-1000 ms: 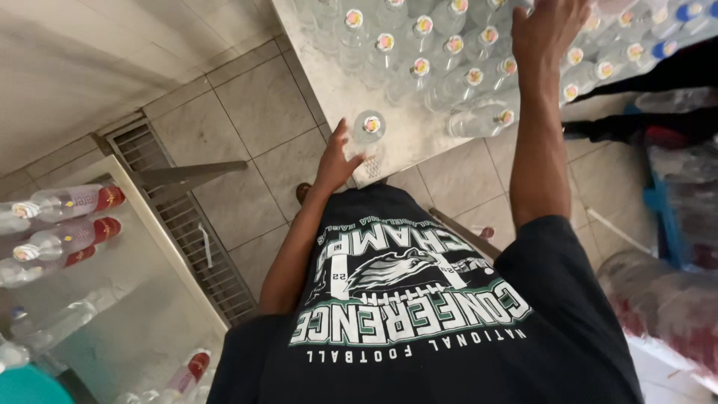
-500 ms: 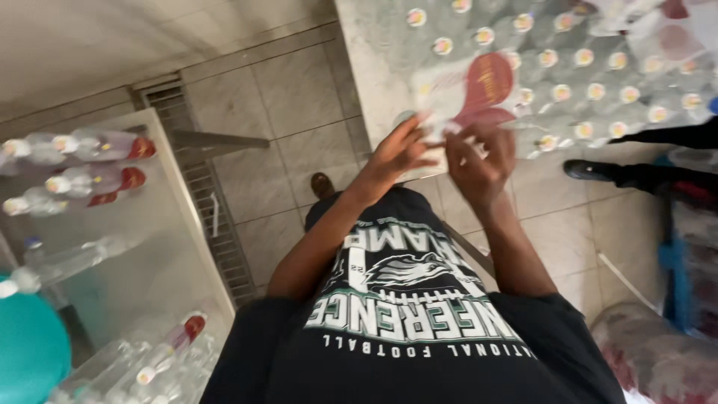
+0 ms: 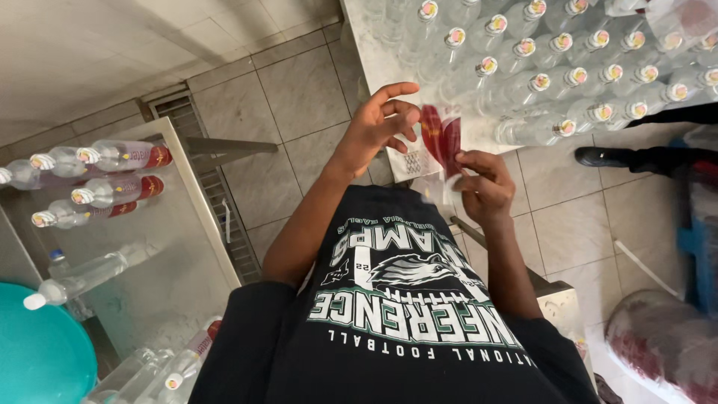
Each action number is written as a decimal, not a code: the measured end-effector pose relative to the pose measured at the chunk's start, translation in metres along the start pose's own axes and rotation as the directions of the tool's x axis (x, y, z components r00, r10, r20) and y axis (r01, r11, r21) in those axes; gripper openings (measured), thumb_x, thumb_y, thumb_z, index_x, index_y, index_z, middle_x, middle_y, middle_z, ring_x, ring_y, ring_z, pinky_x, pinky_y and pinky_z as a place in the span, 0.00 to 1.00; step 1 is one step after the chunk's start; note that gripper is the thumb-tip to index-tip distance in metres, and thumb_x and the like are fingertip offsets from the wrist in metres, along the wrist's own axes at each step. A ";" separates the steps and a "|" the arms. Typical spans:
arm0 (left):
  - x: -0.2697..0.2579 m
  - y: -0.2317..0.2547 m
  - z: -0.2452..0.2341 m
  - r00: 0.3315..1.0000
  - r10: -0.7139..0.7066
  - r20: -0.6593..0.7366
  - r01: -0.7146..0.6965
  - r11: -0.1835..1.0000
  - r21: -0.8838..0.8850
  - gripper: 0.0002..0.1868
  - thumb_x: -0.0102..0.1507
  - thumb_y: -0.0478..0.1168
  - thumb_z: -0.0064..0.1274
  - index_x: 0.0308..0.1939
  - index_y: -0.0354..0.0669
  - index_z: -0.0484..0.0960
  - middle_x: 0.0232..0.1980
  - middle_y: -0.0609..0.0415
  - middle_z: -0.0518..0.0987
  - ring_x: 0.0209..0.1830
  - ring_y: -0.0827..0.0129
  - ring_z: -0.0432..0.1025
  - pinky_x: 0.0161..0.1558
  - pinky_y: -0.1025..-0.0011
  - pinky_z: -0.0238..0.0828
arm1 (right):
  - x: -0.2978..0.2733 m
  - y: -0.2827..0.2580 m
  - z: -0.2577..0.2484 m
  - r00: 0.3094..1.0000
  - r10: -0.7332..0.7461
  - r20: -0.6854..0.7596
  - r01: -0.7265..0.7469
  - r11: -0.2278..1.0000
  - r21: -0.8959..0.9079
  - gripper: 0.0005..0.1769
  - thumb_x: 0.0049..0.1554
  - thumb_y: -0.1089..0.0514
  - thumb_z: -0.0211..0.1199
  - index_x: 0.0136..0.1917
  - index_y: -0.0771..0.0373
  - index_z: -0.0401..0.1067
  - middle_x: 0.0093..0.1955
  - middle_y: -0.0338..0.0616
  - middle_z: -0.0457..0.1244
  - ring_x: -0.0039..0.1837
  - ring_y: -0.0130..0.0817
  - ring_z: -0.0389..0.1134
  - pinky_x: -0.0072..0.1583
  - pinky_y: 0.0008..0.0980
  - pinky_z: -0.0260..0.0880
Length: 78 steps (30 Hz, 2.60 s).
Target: The person repeatedly picks up clear plastic water bottles from a table, applies a red and white label to each bottle, and places the labeled bottles into a nearby refrigerator. The task is performed continuously with a repetitive motion.
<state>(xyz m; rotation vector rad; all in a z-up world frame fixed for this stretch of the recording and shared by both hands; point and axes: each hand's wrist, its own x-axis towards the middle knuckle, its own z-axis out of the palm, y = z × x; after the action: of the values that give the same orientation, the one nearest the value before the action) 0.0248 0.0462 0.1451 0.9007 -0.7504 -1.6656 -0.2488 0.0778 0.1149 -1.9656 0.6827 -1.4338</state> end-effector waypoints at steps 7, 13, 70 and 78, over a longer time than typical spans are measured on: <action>0.016 -0.011 -0.011 0.980 0.015 0.201 -0.085 0.935 0.343 0.28 0.65 0.57 0.72 0.58 0.41 0.88 0.52 0.50 0.78 0.47 0.69 0.76 0.42 0.69 0.86 | -0.008 0.013 -0.021 0.993 0.102 0.056 -0.114 0.951 0.287 0.19 0.66 0.78 0.60 0.34 0.68 0.75 0.58 0.69 0.66 0.62 0.63 0.77 0.62 0.48 0.80; 0.018 -0.032 -0.015 0.967 0.016 0.253 -0.096 0.947 0.306 0.21 0.63 0.49 0.76 0.53 0.46 0.85 0.45 0.57 0.86 0.45 0.74 0.80 0.44 0.74 0.86 | -0.022 0.032 -0.028 0.963 0.268 -0.017 -0.231 0.858 0.460 0.18 0.68 0.76 0.59 0.36 0.66 0.67 0.60 0.73 0.62 0.58 0.56 0.77 0.59 0.44 0.80; 0.015 -0.145 -0.019 0.978 -0.002 -0.210 -0.021 0.994 -0.106 0.16 0.63 0.45 0.76 0.44 0.39 0.88 0.37 0.60 0.78 0.37 0.82 0.71 0.38 0.81 0.72 | 0.043 -0.056 -0.046 0.825 0.482 -0.295 -0.565 0.687 -0.457 0.03 0.68 0.74 0.74 0.54 0.74 0.81 0.40 0.56 0.70 0.36 0.42 0.73 0.37 0.35 0.73; 0.033 -0.159 -0.029 0.933 -0.202 -0.298 0.133 0.962 -0.237 0.18 0.66 0.50 0.72 0.49 0.43 0.84 0.36 0.61 0.72 0.28 0.79 0.66 0.27 0.80 0.64 | 0.104 -0.039 -0.019 0.937 0.348 0.011 -0.188 0.531 -0.826 0.05 0.63 0.59 0.78 0.51 0.57 0.82 0.38 0.42 0.69 0.40 0.46 0.75 0.43 0.45 0.74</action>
<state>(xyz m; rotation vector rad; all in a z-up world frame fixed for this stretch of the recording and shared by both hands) -0.0346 0.0536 -0.0080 1.0705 -0.2721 -1.6562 -0.2352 0.0270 0.2148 -2.4437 1.7289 -0.7446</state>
